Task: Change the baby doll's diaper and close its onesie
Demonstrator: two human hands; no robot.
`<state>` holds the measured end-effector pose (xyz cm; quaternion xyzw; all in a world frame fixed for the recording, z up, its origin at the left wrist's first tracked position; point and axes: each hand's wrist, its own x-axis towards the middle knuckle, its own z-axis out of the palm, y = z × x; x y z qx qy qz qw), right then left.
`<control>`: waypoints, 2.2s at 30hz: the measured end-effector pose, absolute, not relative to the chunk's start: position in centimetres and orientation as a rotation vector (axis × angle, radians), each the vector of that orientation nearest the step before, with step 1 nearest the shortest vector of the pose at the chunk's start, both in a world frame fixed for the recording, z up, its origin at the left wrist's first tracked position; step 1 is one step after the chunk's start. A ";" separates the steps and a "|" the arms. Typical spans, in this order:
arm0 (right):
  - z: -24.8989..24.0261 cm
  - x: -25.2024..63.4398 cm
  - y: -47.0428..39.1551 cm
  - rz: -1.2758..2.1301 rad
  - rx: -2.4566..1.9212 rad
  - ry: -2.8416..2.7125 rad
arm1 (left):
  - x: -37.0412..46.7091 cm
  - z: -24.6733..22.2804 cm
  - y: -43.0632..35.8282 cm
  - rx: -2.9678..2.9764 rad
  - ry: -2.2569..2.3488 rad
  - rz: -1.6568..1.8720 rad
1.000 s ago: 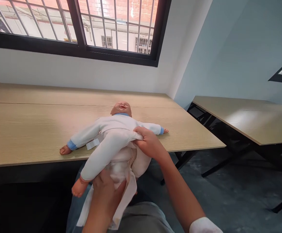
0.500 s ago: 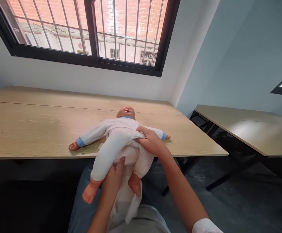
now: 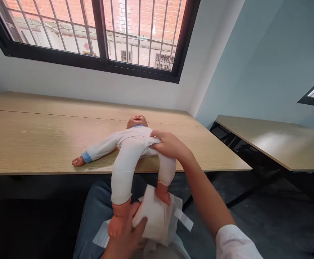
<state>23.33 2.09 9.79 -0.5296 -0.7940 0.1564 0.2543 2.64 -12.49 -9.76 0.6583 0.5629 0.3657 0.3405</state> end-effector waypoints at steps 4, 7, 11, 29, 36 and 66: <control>9.1 22.4 2.6 0.309 -1.435 -2.211 | 3.5 -10.9 -14.1 1.964 1.364 0.849; 7.9 21.6 3.1 0.245 -1.461 -2.218 | 4.2 -10.4 -14.2 2.101 1.254 0.756; 7.1 21.0 3.9 0.213 -1.506 -2.192 | 4.8 -9.1 -13.9 2.128 1.057 0.664; 5.2 18.2 8.8 0.310 -1.664 -2.003 | 3.3 -7.3 -13.6 1.964 1.001 0.868; 5.7 22.4 3.0 0.609 -1.273 -1.957 | 1.1 -4.4 -14.5 1.510 1.002 1.031; -3.9 21.5 -11.1 1.281 -0.864 -0.767 | 2.5 -0.5 -11.6 0.692 1.050 1.669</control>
